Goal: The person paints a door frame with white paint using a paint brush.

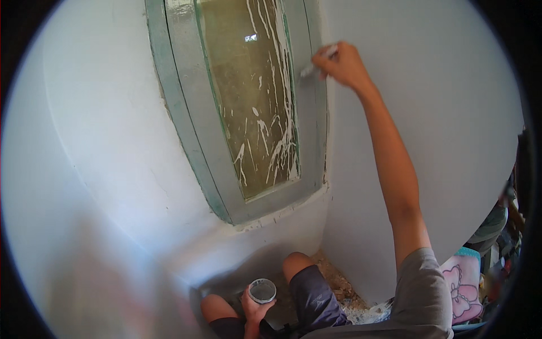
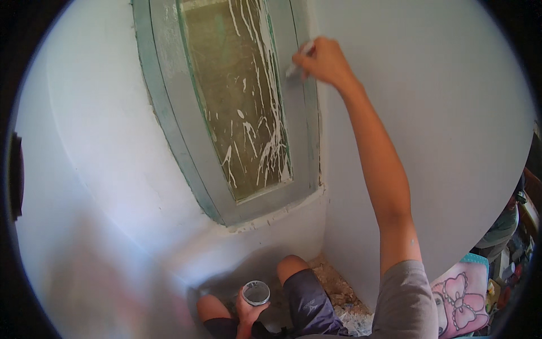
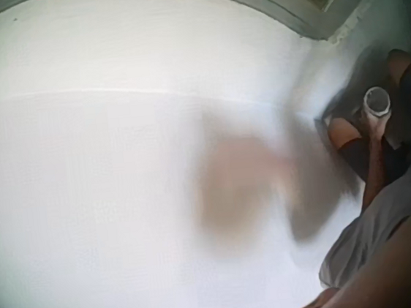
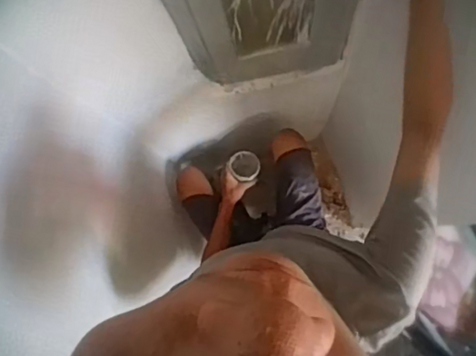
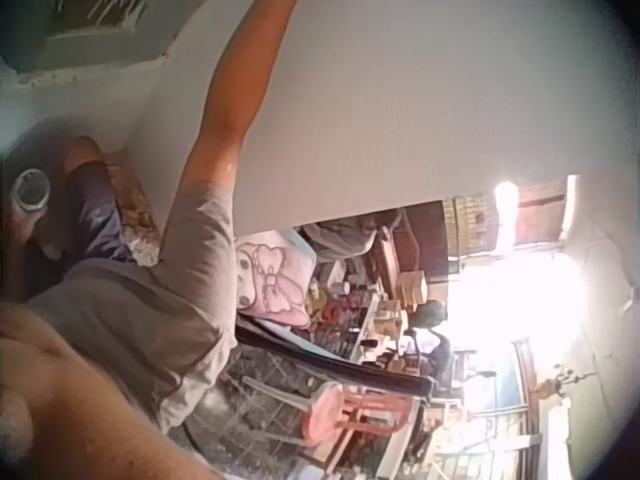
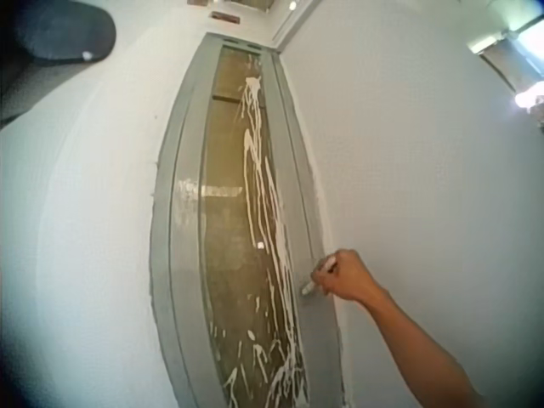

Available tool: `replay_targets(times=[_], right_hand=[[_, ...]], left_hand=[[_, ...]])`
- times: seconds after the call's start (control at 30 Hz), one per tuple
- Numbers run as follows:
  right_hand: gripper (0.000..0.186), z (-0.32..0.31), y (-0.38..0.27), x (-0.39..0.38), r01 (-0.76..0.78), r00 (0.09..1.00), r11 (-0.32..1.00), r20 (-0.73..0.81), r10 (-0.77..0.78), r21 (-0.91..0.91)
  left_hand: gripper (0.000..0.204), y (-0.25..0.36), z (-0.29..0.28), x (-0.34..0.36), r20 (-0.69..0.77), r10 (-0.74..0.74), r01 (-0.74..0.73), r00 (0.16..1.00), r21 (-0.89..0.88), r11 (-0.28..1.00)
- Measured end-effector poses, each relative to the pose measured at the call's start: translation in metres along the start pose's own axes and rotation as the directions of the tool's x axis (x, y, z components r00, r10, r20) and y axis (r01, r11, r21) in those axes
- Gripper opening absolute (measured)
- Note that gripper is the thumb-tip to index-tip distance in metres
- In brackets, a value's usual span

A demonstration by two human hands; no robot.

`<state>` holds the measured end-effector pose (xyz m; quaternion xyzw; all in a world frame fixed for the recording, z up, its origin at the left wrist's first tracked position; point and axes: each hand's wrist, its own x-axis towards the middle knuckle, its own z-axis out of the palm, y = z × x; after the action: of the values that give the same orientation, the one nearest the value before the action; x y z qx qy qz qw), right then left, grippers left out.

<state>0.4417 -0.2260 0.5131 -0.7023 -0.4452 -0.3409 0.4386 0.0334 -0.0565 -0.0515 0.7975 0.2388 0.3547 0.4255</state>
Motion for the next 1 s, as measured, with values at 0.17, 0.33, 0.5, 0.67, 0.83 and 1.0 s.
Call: replay_targets(times=[0.17, 0.33, 0.5, 0.67, 0.83, 1.0], right_hand=[[0.027, -0.023, -0.02, 0.059, 0.159, 0.965, 0.987, -0.212, -0.157, -0.008], [0.018, 0.019, -0.006, 0.034, 0.468, 0.687, 0.88, -0.659, -0.304, 0.082], [0.016, 0.05, 0.012, -0.019, 0.328, 0.804, 0.943, -0.539, -0.249, 0.054], [0.017, 0.049, 0.019, -0.098, 0.194, 0.944, 0.98, -0.278, -0.177, 0.036], [0.021, 0.011, 0.008, -0.056, -0.137, 0.986, 0.989, 0.106, 0.131, 0.058], [0.03, -0.039, 0.001, 0.067, 0.016, 0.998, 1.0, -0.065, -0.014, 0.023]], left_hand=[[0.085, -0.009, 0.003, -0.002, -0.035, -0.004, 0.006, 0.999, 0.062, 0.998], [0.083, -0.007, 0.001, -0.001, -0.03, -0.004, 0.006, 1.0, 0.039, 0.999], [0.082, -0.004, 0.005, 0.0, 0.062, 0.032, -0.036, 0.998, 0.065, 0.997], [0.082, -0.013, 0.005, -0.002, 0.067, 0.002, -0.005, 0.998, 0.044, 0.999], [0.084, -0.03, 0.008, -0.006, 0.139, -0.006, -0.005, 0.99, 0.082, 0.997], [0.094, -0.032, 0.014, -0.013, 0.08, -0.102, 0.114, 0.992, -0.16, 0.98]])
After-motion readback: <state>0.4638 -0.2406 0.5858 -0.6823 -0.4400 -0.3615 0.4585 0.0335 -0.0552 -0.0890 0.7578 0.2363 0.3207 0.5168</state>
